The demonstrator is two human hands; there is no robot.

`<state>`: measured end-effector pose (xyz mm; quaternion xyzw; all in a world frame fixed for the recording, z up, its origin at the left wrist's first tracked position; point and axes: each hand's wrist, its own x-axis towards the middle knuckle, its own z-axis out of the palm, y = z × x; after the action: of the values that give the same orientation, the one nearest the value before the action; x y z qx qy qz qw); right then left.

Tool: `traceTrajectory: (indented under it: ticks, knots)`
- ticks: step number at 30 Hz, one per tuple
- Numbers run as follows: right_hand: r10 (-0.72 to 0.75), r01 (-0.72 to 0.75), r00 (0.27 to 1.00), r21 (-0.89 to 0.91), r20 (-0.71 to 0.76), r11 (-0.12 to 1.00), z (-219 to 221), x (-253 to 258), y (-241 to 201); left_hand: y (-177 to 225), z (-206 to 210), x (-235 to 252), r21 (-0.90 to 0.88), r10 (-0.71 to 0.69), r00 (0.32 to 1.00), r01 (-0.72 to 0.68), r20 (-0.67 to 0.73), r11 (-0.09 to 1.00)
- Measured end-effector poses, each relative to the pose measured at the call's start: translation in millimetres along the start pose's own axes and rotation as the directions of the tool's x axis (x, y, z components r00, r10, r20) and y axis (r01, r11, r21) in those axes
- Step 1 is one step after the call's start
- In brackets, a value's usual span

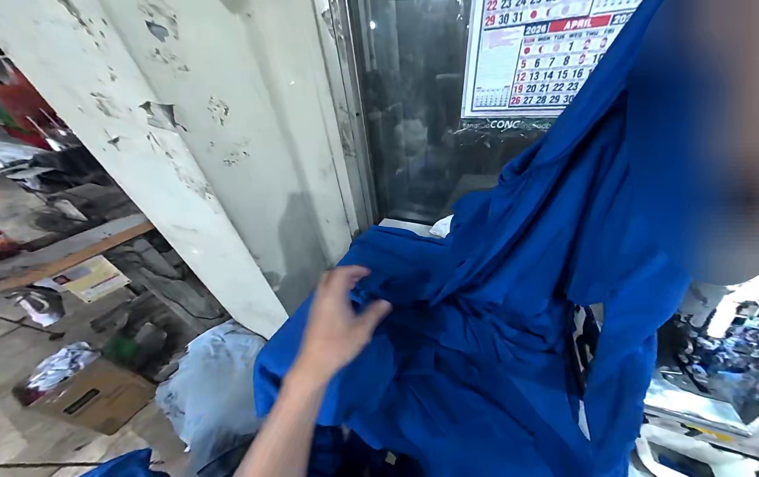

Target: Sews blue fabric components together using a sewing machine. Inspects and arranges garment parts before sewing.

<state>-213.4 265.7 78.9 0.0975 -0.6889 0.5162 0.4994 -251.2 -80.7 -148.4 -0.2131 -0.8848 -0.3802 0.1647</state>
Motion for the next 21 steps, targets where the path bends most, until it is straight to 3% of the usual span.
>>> traceTrajectory:
  ticks: [3, 4, 6, 8, 11, 16, 18, 21]
  knots:
    - [0.005, -0.005, 1.000, -0.055, 0.005, 0.998, 4, 4, -7, -3, 59, 41, 0.293, 0.067, 0.975, -0.128, 0.211, 0.948]
    - [-0.001, 0.002, 1.000, -0.066, 0.010, 0.998, 3, 5, -10, -5, 61, 58, 0.305, 0.037, 0.973, -0.107, 0.228, 0.946]
    - [-0.029, 0.031, 0.999, -0.093, 0.021, 0.995, -5, 12, -15, 3, 31, 97, 0.158, -0.079, 0.983, 0.053, 0.166, 0.986]
    - [-0.021, 0.025, 0.999, -0.142, 0.029, 0.990, -22, 16, -17, 24, -13, 123, -0.173, -0.166, 0.986, 0.162, -0.005, 0.971]
    - [0.053, -0.034, 0.996, -0.259, 0.068, 0.965, -38, 14, -21, 65, -82, 143, -0.440, -0.212, 0.940, 0.076, -0.269, 0.895]
    - [-0.118, 0.174, 0.970, -0.265, 0.214, 0.948, -72, 31, 2, 100, -153, 146, -0.421, -0.144, 0.897, -0.051, -0.418, 0.905]
    - [-0.061, 0.117, 0.980, -0.304, 0.190, 0.945, -73, 25, -8, 102, -162, 142, -0.427, -0.151, 0.894, -0.050, -0.422, 0.903]
    - [-0.149, 0.244, 0.944, -0.318, 0.295, 0.916, -90, 20, -7, 93, -163, 132, -0.409, -0.168, 0.911, 0.000, -0.376, 0.912]
